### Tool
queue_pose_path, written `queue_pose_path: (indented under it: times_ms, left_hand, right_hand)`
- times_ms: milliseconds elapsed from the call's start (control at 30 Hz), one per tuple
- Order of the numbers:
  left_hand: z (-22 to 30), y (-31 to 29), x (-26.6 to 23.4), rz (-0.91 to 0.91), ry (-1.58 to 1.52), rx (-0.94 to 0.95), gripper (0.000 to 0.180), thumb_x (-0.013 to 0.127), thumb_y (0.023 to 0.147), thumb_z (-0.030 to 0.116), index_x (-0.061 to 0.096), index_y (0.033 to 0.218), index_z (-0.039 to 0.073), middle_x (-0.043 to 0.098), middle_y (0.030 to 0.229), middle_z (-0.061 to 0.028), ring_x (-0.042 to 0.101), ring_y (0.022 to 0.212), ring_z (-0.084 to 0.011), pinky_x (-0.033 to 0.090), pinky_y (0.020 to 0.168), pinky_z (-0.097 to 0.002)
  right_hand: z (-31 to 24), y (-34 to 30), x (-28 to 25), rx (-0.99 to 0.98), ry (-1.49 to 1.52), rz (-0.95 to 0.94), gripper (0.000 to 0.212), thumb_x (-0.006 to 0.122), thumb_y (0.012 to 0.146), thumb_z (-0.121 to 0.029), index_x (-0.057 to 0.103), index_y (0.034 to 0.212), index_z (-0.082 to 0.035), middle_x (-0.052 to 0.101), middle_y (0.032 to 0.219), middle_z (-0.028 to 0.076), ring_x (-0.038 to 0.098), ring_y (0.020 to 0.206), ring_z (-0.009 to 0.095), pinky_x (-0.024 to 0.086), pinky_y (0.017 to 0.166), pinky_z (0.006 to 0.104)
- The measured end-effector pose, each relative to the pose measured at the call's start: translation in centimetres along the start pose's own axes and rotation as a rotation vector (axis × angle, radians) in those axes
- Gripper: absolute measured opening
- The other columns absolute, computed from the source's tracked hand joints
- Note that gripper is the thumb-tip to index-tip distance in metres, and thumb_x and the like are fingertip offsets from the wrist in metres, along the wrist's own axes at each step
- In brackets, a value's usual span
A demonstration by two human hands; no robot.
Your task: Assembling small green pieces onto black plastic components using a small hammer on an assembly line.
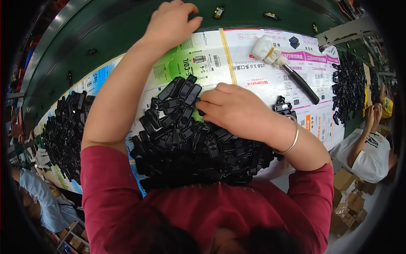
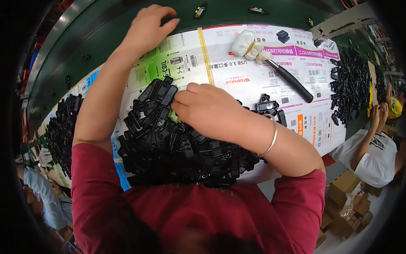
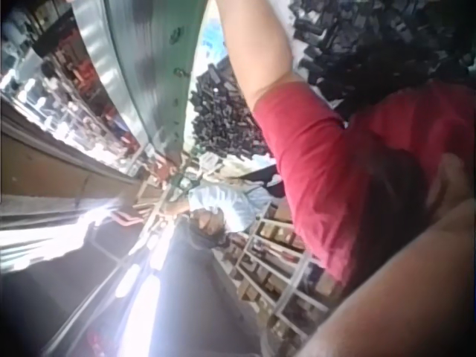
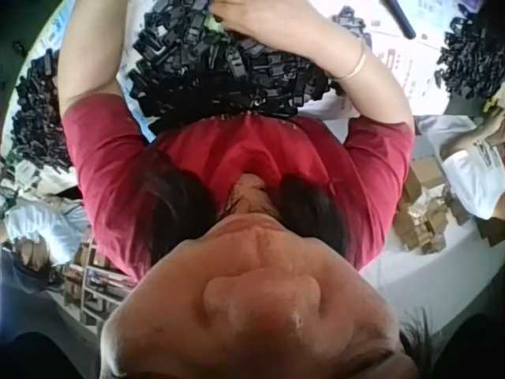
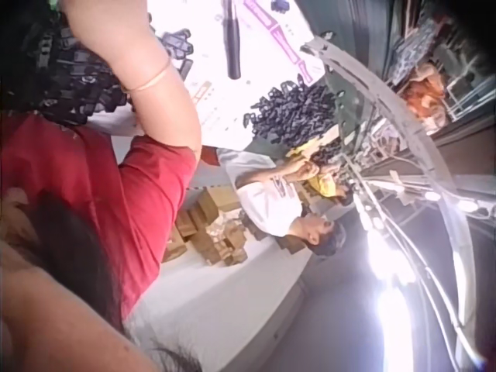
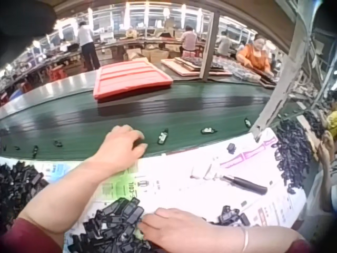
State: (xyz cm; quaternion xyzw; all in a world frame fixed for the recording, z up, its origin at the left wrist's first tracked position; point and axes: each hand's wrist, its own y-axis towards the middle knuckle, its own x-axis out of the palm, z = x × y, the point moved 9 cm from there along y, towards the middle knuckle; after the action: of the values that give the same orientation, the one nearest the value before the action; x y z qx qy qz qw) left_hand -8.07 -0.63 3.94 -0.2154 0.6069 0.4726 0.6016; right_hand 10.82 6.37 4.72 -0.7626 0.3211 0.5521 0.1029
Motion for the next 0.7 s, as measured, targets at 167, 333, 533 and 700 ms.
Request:
queue_pose_path:
  times_ms: [167,333,533,700]
  left_hand:
    - [0.3,1.8,2.7,-0.234,-0.216,-0.242,0.049,0.062,0.086,0.045,0.067,0.112,0.004,0.065,0.113,-0.0151,0.063,0.105,-0.0298,0.051,0.089,-0.0407]
    - [0.1,2.8,4.1,-0.289,-0.156,-0.309,0.048,0.065,0.085,0.045,0.066,0.111,0.004,0.066,0.108,-0.0145,0.065,0.090,-0.0279,0.052,0.080,-0.0383]
    - [-0.3,1.3,3.2,-0.183,-0.248,-0.222,0.034,0.068,0.085,0.032,0.067,0.107,0.006,0.063,0.101,-0.0109,0.063,0.092,-0.0270,0.050,0.081,-0.0365]
    - [4.1,-4.1,0.1,-0.212,-0.335,0.142,0.025,0.072,0.080,0.020,0.065,0.100,0.005,0.060,0.096,-0.0091,0.058,0.093,-0.0274,0.047,0.081,-0.0364]
  right_hand:
    - [-0.4,0.9,0.7,0.094,0.004,-0.091,0.034,0.064,0.078,-0.008,0.065,0.112,-0.007,0.058,0.093,0.007,0.061,0.087,0.025,0.052,0.077,0.0340]
    - [2.5,-0.3,-1.9,0.167,0.259,0.061,0.028,0.063,0.078,-0.002,0.067,0.105,-0.006,0.060,0.095,0.009,0.062,0.086,0.027,0.053,0.074,0.0350]
    - [7.3,-4.4,-4.3,0.162,0.061,0.209,0.029,0.063,0.076,0.002,0.067,0.103,-0.006,0.063,0.108,0.010,0.061,0.099,0.030,0.051,0.084,0.0381]
    - [7.9,-5.5,-5.3,0.420,0.023,0.322,0.028,0.067,0.078,-0.002,0.067,0.106,-0.004,0.063,0.108,0.011,0.059,0.098,0.032,0.049,0.087,0.0390]
